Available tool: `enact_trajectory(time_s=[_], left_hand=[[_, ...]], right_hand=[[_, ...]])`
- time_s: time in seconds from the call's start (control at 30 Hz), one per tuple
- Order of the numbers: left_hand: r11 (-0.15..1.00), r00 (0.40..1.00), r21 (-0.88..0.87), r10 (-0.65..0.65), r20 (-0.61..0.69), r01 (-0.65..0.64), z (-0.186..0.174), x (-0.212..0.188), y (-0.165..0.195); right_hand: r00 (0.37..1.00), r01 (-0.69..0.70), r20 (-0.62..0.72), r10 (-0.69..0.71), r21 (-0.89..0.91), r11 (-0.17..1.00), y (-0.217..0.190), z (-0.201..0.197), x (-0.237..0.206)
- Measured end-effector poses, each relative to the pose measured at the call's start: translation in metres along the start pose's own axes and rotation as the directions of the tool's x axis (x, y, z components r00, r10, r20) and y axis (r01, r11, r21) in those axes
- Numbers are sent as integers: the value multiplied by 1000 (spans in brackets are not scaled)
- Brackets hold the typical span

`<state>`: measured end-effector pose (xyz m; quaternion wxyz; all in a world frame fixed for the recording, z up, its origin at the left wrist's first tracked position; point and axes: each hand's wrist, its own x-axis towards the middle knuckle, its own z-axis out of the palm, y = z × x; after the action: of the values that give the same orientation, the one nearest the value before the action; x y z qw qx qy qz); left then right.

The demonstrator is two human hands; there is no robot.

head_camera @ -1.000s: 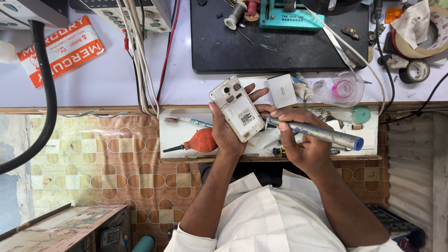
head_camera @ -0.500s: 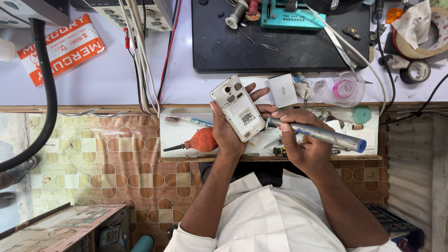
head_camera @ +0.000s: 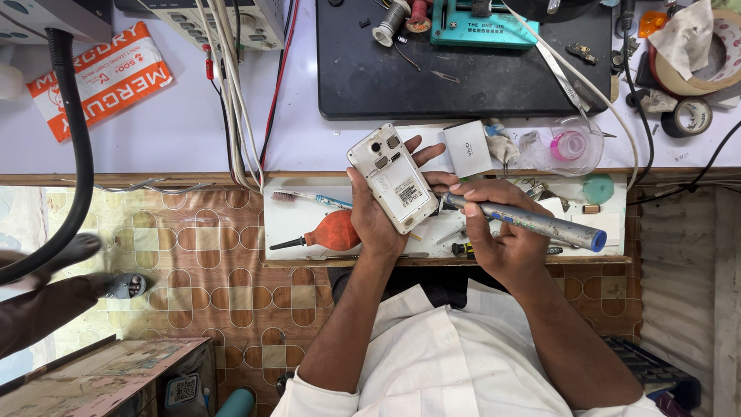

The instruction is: The person removes the back cover of a white smartphone, connects a power supply to test it, and then uses a soldering iron to work on the internal components. The person repeatedly handles the phone and tools throughout the clip.

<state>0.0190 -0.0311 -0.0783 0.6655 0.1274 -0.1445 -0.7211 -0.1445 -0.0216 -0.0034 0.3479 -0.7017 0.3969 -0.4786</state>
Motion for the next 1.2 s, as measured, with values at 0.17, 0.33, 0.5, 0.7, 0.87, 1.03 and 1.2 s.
enact_trajectory(time_s=[0.17,0.33,0.5,0.7,0.87,1.03,1.2], left_hand=[[1000,1000,20,4,-3,-3,0,0,-1],[1000,1000,28,-1,-27,1,-2,1,-4],[998,1000,69,-9,-16,10,-1,0,-3],[996,1000,83,-14,-25,16,0,1,-2],[998,999,58,3,-50,0,3,2,0],[999,998,37,30,-49,-28,7,2,3],[999,997,24,36,-67,-34,8,2,4]], right_hand=[[999,-26,-19,27,41,999,2,-1,-4],[987,6,-161,16,131,991,10,2,1],[990,-67,-121,71,39,997,15,5,16],[995,-54,-87,50,-50,997,18,10,18],[987,14,-163,-7,39,999,15,4,-1],[991,-54,-118,57,25,998,6,-4,-17],[994,-61,-90,54,-72,996,3,-5,-20]])
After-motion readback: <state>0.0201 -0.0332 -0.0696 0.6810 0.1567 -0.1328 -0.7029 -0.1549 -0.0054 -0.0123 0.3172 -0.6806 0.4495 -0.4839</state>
